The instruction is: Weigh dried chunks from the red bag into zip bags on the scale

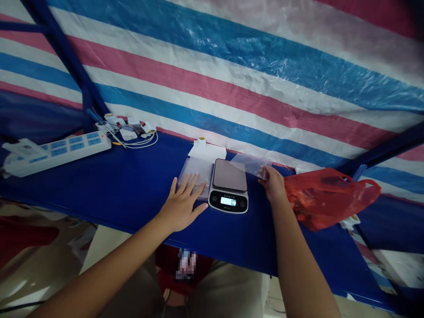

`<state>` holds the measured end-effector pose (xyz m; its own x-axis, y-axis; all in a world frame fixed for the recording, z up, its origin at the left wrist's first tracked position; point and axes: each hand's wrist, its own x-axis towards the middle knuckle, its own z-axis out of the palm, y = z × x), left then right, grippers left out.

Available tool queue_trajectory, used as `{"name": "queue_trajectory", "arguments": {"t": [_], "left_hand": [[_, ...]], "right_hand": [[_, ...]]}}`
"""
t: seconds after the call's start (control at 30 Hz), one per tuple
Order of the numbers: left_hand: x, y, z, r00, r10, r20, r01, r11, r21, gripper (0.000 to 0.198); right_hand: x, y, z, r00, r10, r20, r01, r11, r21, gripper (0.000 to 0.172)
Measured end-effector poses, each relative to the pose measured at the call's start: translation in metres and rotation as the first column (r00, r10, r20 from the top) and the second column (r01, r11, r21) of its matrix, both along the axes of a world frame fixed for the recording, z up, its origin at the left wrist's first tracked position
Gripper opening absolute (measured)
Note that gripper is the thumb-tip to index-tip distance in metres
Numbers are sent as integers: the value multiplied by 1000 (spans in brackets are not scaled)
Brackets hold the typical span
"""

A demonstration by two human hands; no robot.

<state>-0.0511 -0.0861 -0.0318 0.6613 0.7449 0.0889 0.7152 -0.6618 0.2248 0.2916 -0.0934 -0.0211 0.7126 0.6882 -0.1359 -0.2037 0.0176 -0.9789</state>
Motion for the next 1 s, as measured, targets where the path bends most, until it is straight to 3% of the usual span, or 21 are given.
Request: {"name": "queue_trajectory", "arguments": {"t": [0.37,0.5,0.6,0.63,0.7,0.77,0.8,0.87,0.9,0.93,1.0], "left_hand": [[0,-1,0,997,-76,2,76,996,43,64],[-4,-7,20,986,-141,84,123,973,196,58],[-9,-21,41,933,-59,354,-37,965,259,46],[-9,-27,48,891,-53,450,-60,970,234,41],[-4,-38,63,805,-99,585,16,989,146,33],[9,-44,77,748,-163,643,178,983,42,41],[18,-44,85,727,-184,662,255,967,-12,54],[41,-38,98,693,-239,680,446,883,-145,89],[55,-34,103,671,-280,687,563,795,-225,101],[69,-30,106,646,-317,694,668,675,-314,106],[98,-26,109,592,-396,702,802,373,-467,102]], "right_hand": [[-4,-3,6,1000,-6,23,6,1000,14,24],[-6,-8,18,997,8,71,-12,998,57,32],[-12,-26,38,977,72,200,-95,990,108,31],[-16,-36,47,957,103,273,-136,986,102,31],[-28,-63,68,875,188,446,-220,975,21,29],[-43,-95,91,718,346,604,-326,934,-147,31],[-50,-110,102,630,434,644,-382,895,-229,32],[-62,-138,123,443,641,627,-491,758,-429,35],[-65,-149,132,362,721,592,-518,683,-515,35],[-68,-159,139,295,780,552,-526,615,-587,33],[-68,-175,148,226,831,509,-494,548,-675,28]]}}
